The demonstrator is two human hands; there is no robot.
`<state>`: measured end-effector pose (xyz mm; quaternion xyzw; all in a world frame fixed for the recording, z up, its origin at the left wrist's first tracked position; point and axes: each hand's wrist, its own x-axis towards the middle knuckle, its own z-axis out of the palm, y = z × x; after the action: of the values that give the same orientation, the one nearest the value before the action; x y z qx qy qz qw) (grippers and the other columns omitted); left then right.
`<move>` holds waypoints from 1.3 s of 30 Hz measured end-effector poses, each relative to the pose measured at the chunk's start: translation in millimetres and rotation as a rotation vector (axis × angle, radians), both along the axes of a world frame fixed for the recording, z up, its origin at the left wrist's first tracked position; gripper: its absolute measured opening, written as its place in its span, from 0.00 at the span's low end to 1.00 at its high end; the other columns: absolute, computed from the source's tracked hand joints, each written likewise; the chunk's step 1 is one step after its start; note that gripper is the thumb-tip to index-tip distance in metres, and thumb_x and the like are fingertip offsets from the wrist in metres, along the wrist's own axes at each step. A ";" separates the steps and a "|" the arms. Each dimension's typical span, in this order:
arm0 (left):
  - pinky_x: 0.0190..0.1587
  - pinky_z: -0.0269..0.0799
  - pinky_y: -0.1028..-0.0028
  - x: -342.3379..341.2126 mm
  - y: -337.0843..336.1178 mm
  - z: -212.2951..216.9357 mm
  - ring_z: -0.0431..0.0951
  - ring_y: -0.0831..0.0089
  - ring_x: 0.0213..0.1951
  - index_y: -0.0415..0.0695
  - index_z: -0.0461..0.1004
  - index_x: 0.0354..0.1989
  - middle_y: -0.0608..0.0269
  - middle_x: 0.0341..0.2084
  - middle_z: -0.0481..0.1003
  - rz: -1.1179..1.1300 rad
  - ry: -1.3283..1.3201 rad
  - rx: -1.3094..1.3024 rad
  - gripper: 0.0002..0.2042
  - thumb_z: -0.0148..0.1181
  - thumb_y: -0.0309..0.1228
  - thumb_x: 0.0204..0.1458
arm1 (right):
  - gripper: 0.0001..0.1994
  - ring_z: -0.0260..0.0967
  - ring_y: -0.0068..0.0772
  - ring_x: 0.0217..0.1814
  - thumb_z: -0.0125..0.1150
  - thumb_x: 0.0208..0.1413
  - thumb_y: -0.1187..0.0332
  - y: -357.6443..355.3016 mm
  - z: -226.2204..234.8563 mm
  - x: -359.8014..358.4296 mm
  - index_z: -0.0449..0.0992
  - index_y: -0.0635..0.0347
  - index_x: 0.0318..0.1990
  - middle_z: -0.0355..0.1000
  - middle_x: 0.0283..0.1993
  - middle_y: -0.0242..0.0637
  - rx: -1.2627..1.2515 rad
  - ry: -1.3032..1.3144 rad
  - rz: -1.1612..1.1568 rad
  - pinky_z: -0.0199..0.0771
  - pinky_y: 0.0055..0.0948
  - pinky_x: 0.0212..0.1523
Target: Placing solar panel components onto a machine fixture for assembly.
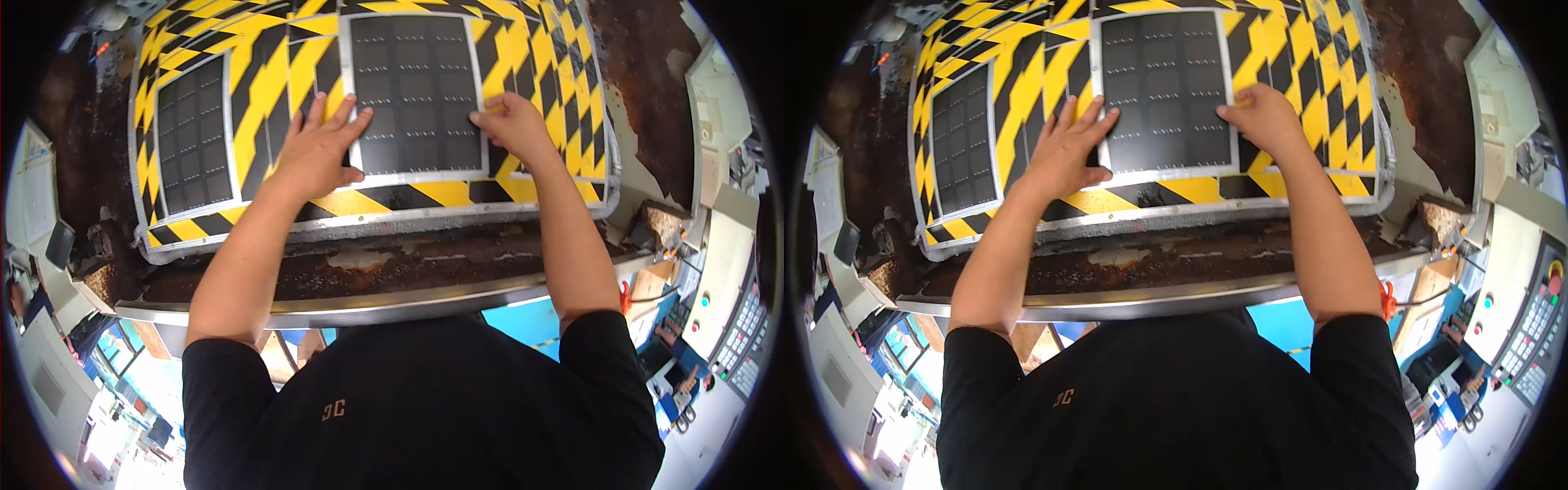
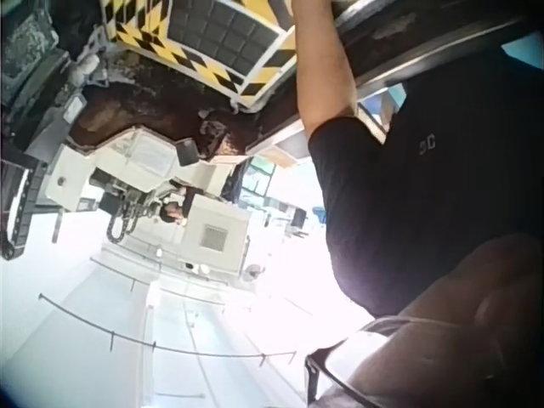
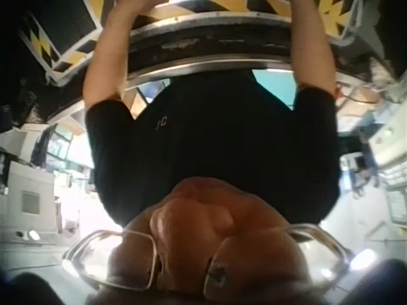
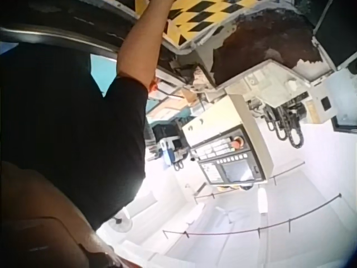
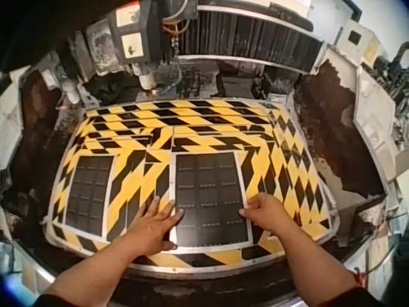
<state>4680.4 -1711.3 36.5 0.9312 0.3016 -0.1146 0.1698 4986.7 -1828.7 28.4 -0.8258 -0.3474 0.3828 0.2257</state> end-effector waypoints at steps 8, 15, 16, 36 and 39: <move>0.72 0.44 0.47 0.4 -1.8 2.2 0.43 0.51 0.74 0.63 0.54 0.72 0.68 0.74 0.48 0.003 0.019 0.003 0.46 0.73 0.44 0.42 | 0.43 0.76 0.47 0.48 0.72 0.45 0.44 -3.1 7.3 -19.1 0.63 0.52 0.68 0.78 0.45 0.46 -0.045 -0.479 0.313 0.75 0.39 0.49; 0.71 0.44 0.47 1.4 -3.5 3.7 0.44 0.52 0.74 0.64 0.55 0.72 0.68 0.74 0.49 0.006 0.036 0.018 0.47 0.75 0.43 0.41 | 0.46 0.73 0.49 0.56 0.72 0.44 0.42 -0.9 12.4 -23.1 0.60 0.49 0.70 0.73 0.56 0.48 -0.109 -0.478 0.335 0.73 0.42 0.54; 0.71 0.44 0.47 1.6 -3.3 3.6 0.44 0.52 0.74 0.64 0.55 0.72 0.68 0.74 0.49 0.004 0.035 0.018 0.47 0.75 0.43 0.41 | 0.46 0.73 0.49 0.56 0.72 0.44 0.42 -0.7 13.4 -23.4 0.60 0.49 0.70 0.73 0.56 0.48 -0.116 -0.471 0.334 0.73 0.42 0.55; 0.41 0.76 0.57 -18.3 25.7 27.0 0.80 0.52 0.37 0.49 0.79 0.39 0.52 0.32 0.80 0.269 -0.327 0.022 0.08 0.57 0.31 0.51 | 0.35 0.72 0.31 0.51 0.61 0.55 0.56 -208.7 250.0 44.4 0.63 0.73 0.65 0.74 0.48 0.46 0.834 0.018 -0.216 0.70 0.31 0.57; 0.38 0.76 0.58 -6.2 19.3 31.5 0.80 0.50 0.33 0.47 0.79 0.37 0.51 0.27 0.79 0.222 -0.238 -0.006 0.07 0.57 0.30 0.51 | 0.41 0.67 0.43 0.65 0.58 0.57 0.41 -223.2 209.7 97.6 0.65 0.73 0.63 0.71 0.58 0.54 0.528 -0.669 -0.732 0.65 0.40 0.64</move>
<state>4674.2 -1692.0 68.0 0.8986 0.3800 0.0153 0.2188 5084.2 -2051.9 238.1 -0.8844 -0.1750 -0.1031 0.4203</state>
